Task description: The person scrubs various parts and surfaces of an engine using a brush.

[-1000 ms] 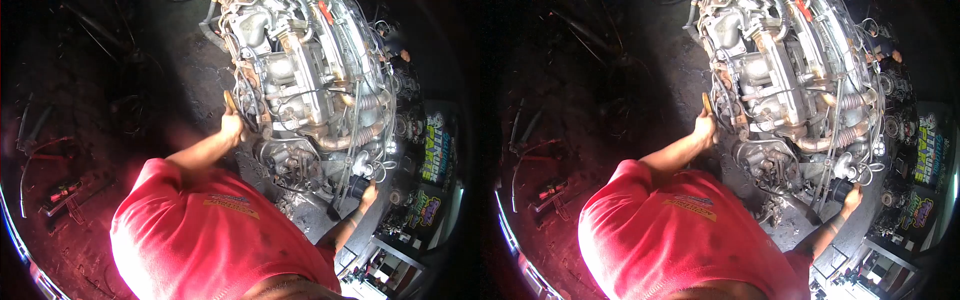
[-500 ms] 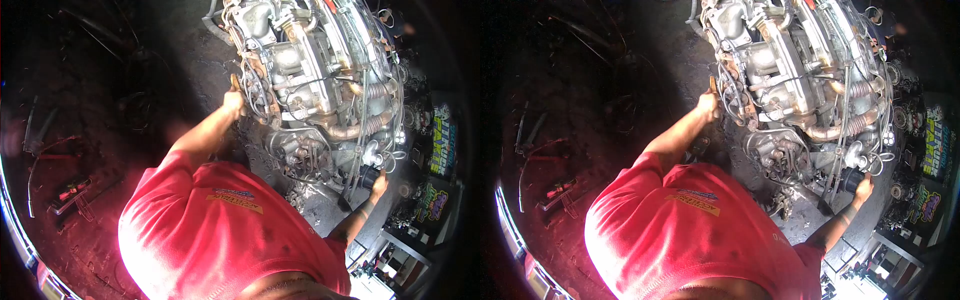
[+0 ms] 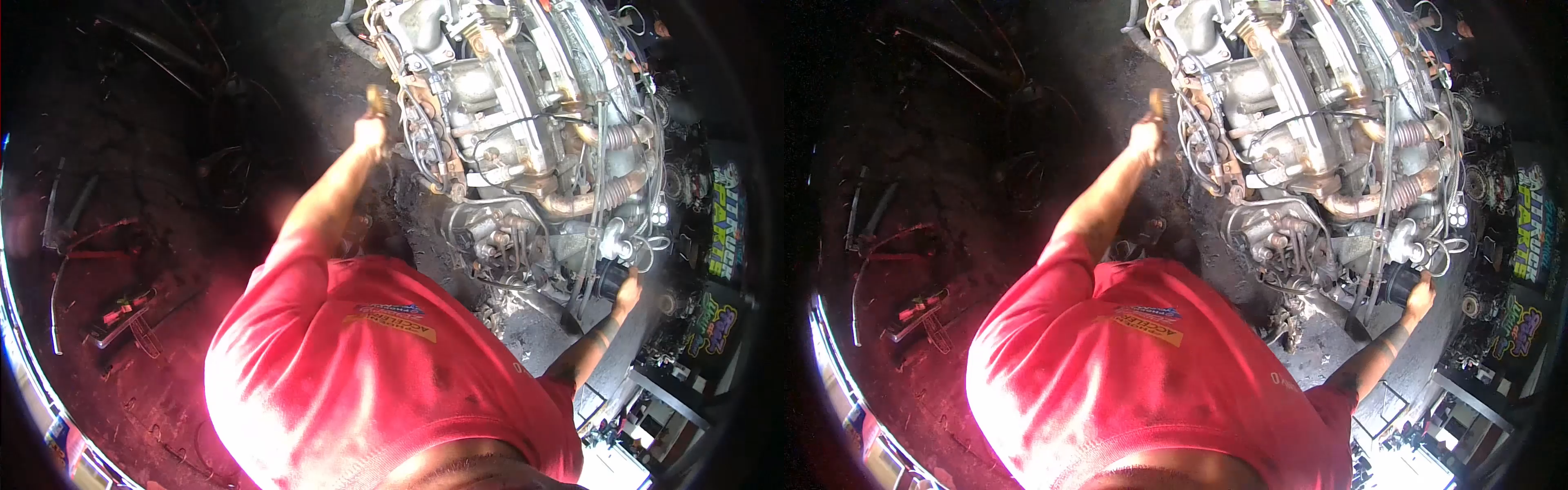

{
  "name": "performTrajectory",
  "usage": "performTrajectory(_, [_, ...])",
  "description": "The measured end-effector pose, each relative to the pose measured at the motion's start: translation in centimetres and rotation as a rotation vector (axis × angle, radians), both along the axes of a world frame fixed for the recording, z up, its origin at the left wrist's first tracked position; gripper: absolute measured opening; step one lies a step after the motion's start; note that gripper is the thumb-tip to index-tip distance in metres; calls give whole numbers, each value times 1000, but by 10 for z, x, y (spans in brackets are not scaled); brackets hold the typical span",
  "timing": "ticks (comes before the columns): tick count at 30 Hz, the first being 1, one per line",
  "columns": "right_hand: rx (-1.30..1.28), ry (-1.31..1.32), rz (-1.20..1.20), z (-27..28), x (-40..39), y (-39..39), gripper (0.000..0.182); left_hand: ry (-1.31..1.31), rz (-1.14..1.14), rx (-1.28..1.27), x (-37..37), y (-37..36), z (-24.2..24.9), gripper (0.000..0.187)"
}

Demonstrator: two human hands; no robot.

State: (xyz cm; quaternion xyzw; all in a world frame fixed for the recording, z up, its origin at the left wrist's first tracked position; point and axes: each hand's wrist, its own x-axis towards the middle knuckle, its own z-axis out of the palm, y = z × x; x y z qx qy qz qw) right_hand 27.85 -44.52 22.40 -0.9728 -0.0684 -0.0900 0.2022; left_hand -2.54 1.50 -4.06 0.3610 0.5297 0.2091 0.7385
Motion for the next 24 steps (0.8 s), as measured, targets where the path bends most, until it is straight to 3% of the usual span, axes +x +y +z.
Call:
performTrajectory(4, [-58,-84,105,-14,24,-29,53,-87,347,107,-33,-42,55,20])
performTrajectory(8, [-10,6,-50,-4,15,-12,54,-151,265,23,-21,-132,17,30])
performTrajectory(10, [-12,-12,-115,-2,8,-2,52,-177,246,22,4,-116,25,26])
performTrajectory(12, [-70,0,-130,-8,19,-10,50,-527,180,-330,-8,-64,-5,23])
performTrajectory(14, [-54,60,-36,-4,22,-17,48,-130,73,-98,-24,-42,15,20])
performTrajectory(16, [-51,44,-28,-5,24,-11,48,-400,171,-334,-52,-56,50,19])
performTrajectory(18, [-53,22,-41,-6,18,-12,47,-147,224,-205,-49,-91,54,17])
performTrajectory(20, [-46,-7,18,-16,32,-31,48,-274,201,-450,-42,-116,85,15])
performTrajectory(22, [-69,-18,148,-23,47,-48,50,-259,147,-478,-14,-99,68,13])
performTrajectory(23, [-100,0,93,-22,49,-48,51,-726,12,-917,-1,-75,-48,12])
performTrajectory(24, [-104,3,95,-24,46,-47,51,-1007,-279,-1350,11,-51,-160,11])
